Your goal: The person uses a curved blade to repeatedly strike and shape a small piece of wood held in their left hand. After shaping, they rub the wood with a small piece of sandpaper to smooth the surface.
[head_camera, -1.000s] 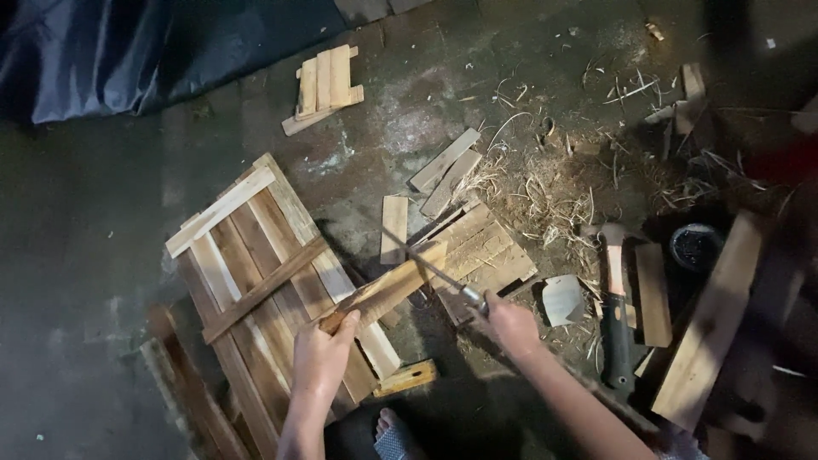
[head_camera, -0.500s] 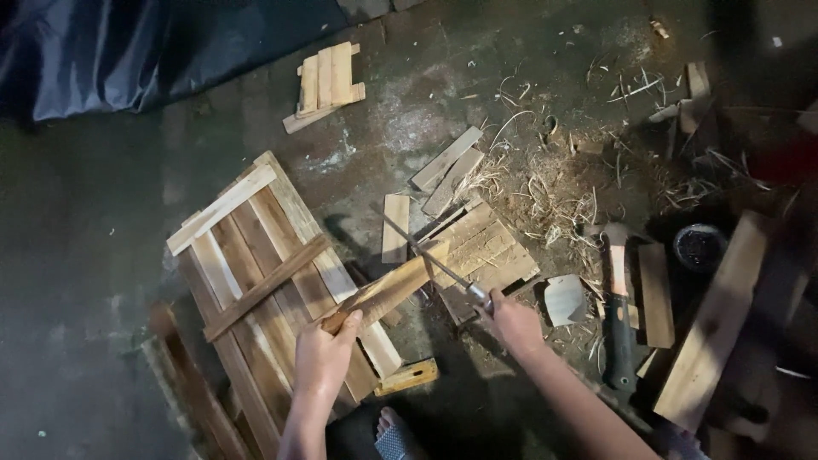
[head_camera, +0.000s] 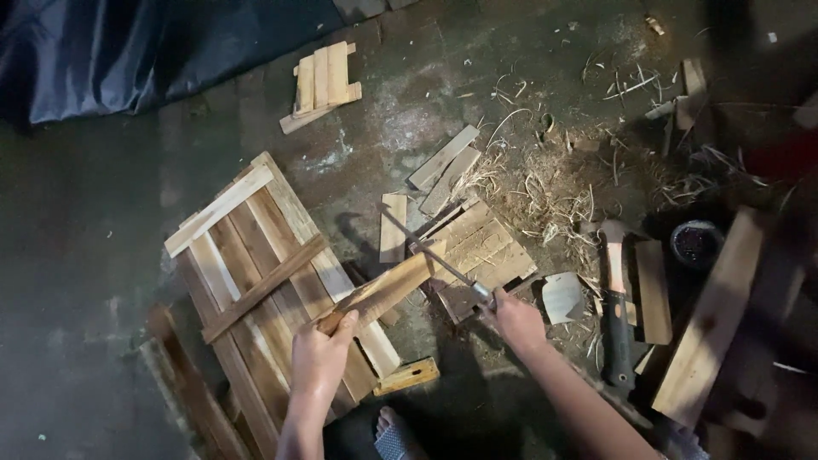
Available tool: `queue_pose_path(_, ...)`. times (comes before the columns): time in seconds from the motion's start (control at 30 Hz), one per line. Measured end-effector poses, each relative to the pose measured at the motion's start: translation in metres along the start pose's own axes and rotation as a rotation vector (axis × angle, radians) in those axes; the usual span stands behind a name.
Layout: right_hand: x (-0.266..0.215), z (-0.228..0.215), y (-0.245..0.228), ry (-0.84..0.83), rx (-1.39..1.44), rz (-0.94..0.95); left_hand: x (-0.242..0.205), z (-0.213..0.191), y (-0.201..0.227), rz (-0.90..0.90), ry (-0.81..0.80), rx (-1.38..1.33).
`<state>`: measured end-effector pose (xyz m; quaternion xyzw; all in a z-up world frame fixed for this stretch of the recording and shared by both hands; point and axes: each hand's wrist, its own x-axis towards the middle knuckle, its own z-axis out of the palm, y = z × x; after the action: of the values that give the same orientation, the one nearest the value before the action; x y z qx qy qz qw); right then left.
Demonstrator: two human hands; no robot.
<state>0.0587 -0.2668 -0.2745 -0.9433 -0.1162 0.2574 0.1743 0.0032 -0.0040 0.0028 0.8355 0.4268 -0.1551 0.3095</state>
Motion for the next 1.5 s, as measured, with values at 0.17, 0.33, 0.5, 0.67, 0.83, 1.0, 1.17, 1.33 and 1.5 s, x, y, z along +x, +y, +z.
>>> queue_pose_path(0.17,-0.005,-0.023,0.001,-0.182,0.050,0.173,0.003,0.003,-0.007,0.087,0.044,-0.003)
queue_pose_path(0.33,-0.020,-0.031,-0.007,-0.128,0.032,0.121,0.000,0.002,-0.006,0.076,0.031,0.006)
queue_pose_path(0.5,-0.010,-0.023,-0.008,-0.084,0.063,0.064,-0.002,0.001,-0.002,0.115,0.044,-0.016)
queue_pose_path(0.67,-0.012,-0.034,-0.002,-0.208,0.117,0.218,-0.003,0.004,-0.001,0.091,0.020,-0.006)
queue_pose_path(0.83,-0.017,-0.030,-0.003,-0.164,0.065,0.171,-0.010,0.001,0.004,0.057,0.008,-0.033)
queue_pose_path(1.0,-0.006,-0.008,0.006,-0.066,0.033,0.056,-0.009,0.002,0.003,0.074,0.002,-0.057)
queue_pose_path(1.17,-0.015,-0.042,-0.001,-0.187,0.083,0.231,-0.010,0.005,0.002,0.046,-0.011,-0.048)
queue_pose_path(1.33,-0.004,-0.005,0.015,-0.169,-0.004,0.133,-0.008,0.005,-0.001,0.004,-0.039,0.001)
queue_pose_path(1.5,-0.018,-0.044,-0.003,-0.103,0.021,-0.041,-0.028,-0.003,0.025,-0.029,-0.169,0.175)
